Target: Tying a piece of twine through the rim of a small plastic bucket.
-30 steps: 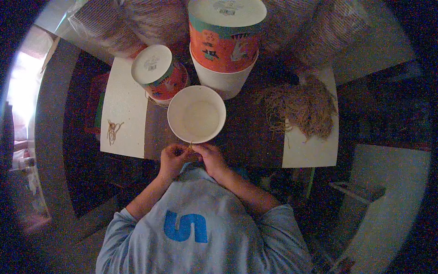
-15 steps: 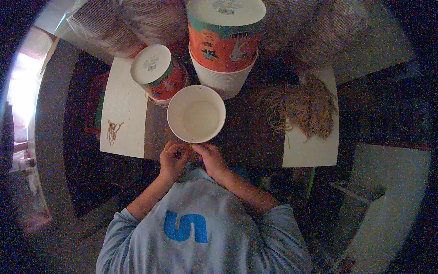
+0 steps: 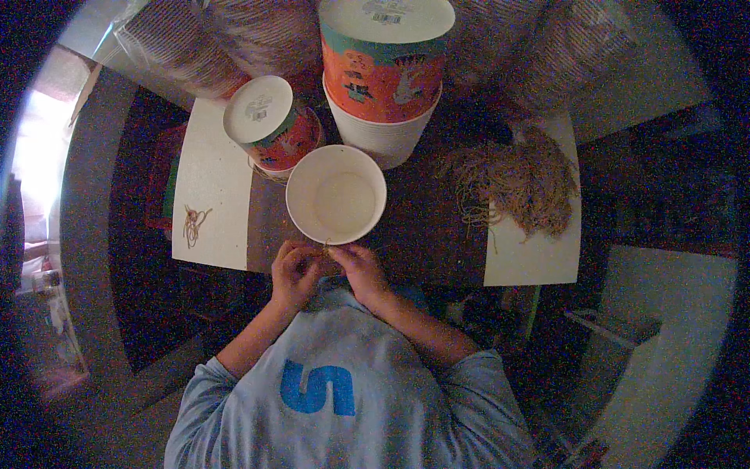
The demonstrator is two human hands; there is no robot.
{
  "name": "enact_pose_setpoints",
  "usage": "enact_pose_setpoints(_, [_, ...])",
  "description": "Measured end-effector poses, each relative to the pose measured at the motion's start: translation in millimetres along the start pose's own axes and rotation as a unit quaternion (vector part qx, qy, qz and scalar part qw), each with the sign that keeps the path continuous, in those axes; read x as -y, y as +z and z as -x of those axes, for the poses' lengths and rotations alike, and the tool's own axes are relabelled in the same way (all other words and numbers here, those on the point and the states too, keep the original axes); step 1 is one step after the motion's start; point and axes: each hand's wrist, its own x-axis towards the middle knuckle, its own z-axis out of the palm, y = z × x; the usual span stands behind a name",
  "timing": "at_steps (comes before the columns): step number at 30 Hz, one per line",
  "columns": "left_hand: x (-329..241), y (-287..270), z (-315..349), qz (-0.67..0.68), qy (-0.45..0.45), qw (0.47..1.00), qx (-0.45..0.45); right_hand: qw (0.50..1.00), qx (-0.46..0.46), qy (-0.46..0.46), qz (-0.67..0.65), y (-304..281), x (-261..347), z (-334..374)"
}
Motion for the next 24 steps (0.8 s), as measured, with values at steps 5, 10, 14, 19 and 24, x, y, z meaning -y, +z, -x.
enact_pose_setpoints(5, [-1.8, 1.5, -1.5, 0.002, -0.008, 1.0, 0.005, 0.999, -0.006, -0.017, 0.031, 1.8, 3.4, 1.5])
enact_pose_setpoints(10, [-6.0, 1.3, -5.6, -0.037, 0.008, 0.999, 0.01, 0.995, -0.021, -0.049, 0.086, 4.5, 8.8, 4.8])
enact_pose_setpoints(14, [-5.8, 1.8, -7.3, -0.059, -0.019, 0.998, 0.026, 0.983, -0.043, -0.084, 0.16, 2.9, 4.0, 2.1])
enact_pose_setpoints(19, [-4.4, 2.0, -10.2, -0.006, -0.1, 0.993, 0.056, 0.964, -0.059, -0.158, 0.206, 4.6, 7.4, 2.7])
enact_pose_setpoints(24, [10.1, 1.4, -8.0, 0.298, -0.325, 0.894, 0.083, 0.953, -0.062, -0.199, 0.221, 4.4, 7.2, 3.2])
